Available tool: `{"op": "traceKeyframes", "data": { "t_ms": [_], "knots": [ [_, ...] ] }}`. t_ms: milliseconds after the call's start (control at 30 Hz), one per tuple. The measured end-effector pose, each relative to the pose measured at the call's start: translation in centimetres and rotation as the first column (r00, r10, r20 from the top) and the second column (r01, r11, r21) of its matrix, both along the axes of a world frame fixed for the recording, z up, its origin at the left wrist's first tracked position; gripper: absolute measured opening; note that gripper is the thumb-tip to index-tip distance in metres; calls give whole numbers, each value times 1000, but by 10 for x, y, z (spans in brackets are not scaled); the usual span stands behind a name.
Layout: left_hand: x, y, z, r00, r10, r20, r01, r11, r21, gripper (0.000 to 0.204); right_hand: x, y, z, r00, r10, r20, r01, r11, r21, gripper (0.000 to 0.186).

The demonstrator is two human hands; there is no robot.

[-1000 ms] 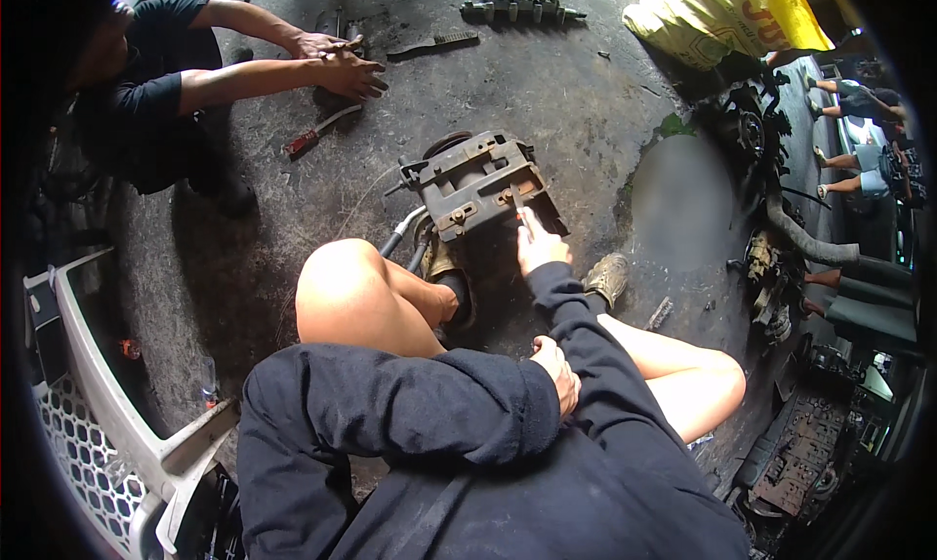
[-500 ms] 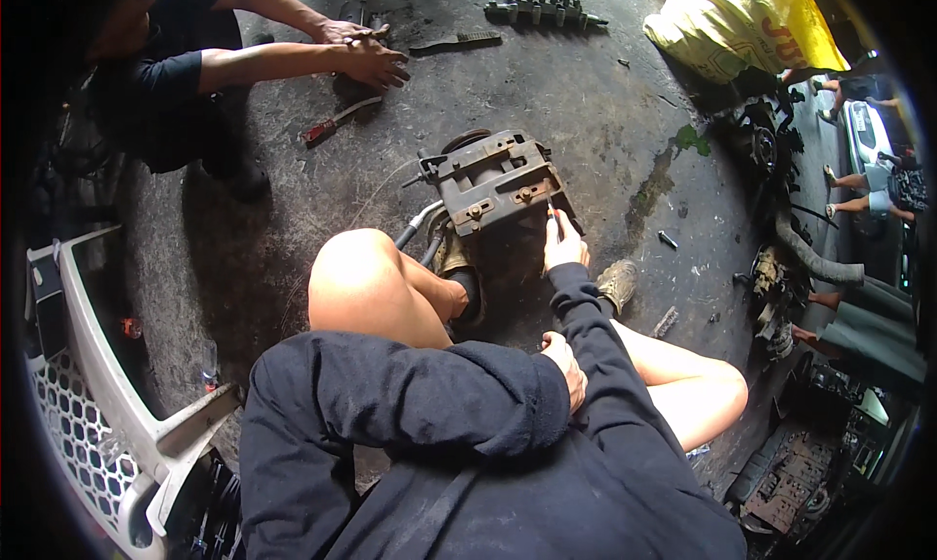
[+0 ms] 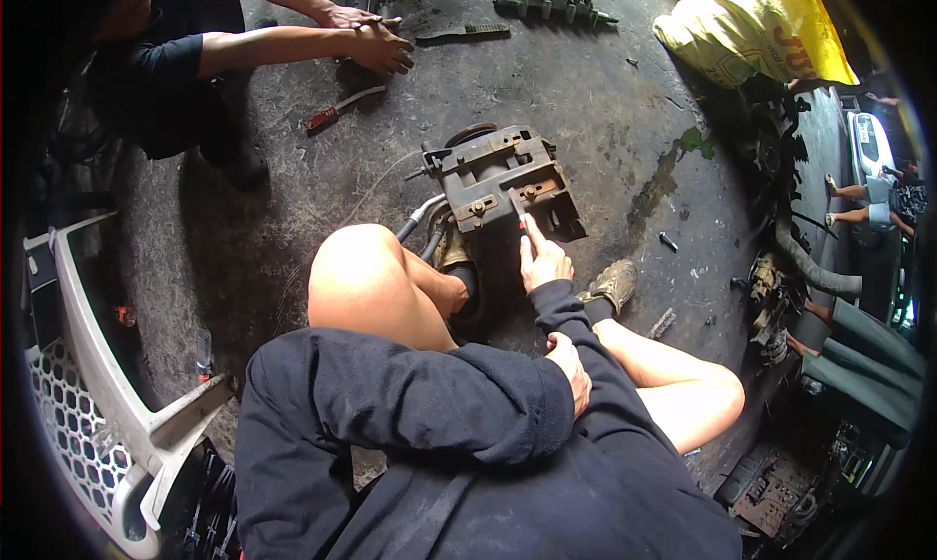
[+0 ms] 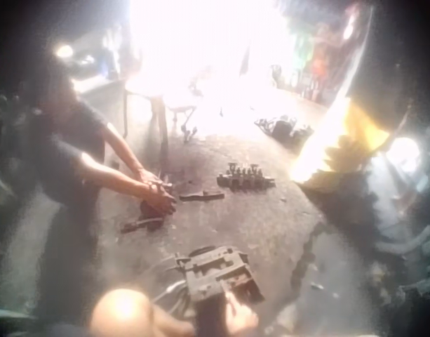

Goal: The person holds a mechanical component and uses a metal file to scrape its surfaces while sitting on a chair.

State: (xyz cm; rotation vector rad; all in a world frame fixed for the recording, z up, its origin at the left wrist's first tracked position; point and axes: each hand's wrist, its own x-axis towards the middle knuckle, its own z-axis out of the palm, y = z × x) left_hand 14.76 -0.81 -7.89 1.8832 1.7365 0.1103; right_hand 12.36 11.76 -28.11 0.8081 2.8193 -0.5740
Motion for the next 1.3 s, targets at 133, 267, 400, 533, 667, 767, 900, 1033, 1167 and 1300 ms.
{"op": "traceKeyframes", "data": {
  "t_ms": [133, 267, 400, 533, 667, 767, 900, 1033, 1167, 1300],
  "knots": [
    [-3, -1, 5, 999, -6, -36, 6, 1000, 25, 36, -4, 6, 6, 998, -39, 51, 44, 994, -96, 40],
    [0, -4, 2, 999, 24, -38, -23, 1000, 19, 36, -8, 9, 6, 999, -40, -14, 37, 983, -181, 37],
    [2, 0, 3, 1000, 14, -15, -14, 1000, 24, 37, 5, -5, -20, 986, -57, -156, -36, 843, -537, 40],
    [0, 1, 1, 1000, -7, -6, 7, 1000, -26, 37, -5, -15, -17, 962, -274, 21, 165, 516, -841, 36],
    [2, -1, 0, 1000, 2, 3, -2, 1000, -18, 37, -23, -16, 2, 998, 46, -32, -55, 787, -614, 28],
    [-3, 6, -2, 1000, -24, 15, 25, 998, -49, 36, -39, 5, -1, 977, 152, 147, -110, 959, -262, 42],
    [-6, 11, 0, 995, -57, 79, 63, 996, -70, 33, -66, 35, 4, 906, 327, 269, -262, 932, -250, 60],
    [64, 5, -48, 869, 94, -486, -58, 994, 88, 31, -80, 25, 9, 840, 395, 372, -366, 919, -149, 60],
    [32, 10, -27, 996, 53, -78, -44, 993, 114, 30, -81, 44, -4, 802, 432, 413, -394, 902, -178, 60],
    [56, 13, -38, 72, 153, -986, -240, 962, 132, 31, -83, 20, -4, 821, 464, 333, -441, 885, -147, 60]
  ]
}}
